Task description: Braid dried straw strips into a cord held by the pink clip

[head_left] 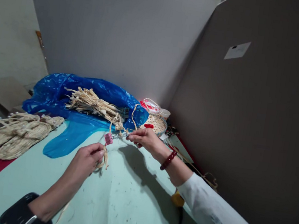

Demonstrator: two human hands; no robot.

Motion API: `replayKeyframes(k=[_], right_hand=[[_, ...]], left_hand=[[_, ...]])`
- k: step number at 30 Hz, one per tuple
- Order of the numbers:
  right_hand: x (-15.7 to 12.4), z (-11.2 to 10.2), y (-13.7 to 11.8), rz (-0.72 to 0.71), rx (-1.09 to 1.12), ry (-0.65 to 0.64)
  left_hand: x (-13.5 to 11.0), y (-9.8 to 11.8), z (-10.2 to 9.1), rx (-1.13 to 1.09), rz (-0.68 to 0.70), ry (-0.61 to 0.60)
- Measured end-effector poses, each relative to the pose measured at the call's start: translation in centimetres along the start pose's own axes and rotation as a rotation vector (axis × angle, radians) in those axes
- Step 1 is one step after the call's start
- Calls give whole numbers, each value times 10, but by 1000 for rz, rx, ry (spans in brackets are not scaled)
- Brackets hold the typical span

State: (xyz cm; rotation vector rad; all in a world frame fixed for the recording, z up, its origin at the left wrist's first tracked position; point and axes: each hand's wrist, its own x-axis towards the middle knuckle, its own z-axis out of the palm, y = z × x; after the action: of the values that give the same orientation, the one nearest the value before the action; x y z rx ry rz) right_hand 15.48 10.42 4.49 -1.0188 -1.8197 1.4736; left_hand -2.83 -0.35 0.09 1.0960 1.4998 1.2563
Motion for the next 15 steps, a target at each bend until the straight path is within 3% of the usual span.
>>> replayKeyframes(k=[7,13,15], right_hand=[[15,5,1,21,74,39],[7,23,6,32,126,-212],[7,25,11,7,123,-222]], left_hand=[[4,-3,2,-61,-50,5],[-2,3,3,-97,-74,-36],[-2,3,3,-100,-84,-38]])
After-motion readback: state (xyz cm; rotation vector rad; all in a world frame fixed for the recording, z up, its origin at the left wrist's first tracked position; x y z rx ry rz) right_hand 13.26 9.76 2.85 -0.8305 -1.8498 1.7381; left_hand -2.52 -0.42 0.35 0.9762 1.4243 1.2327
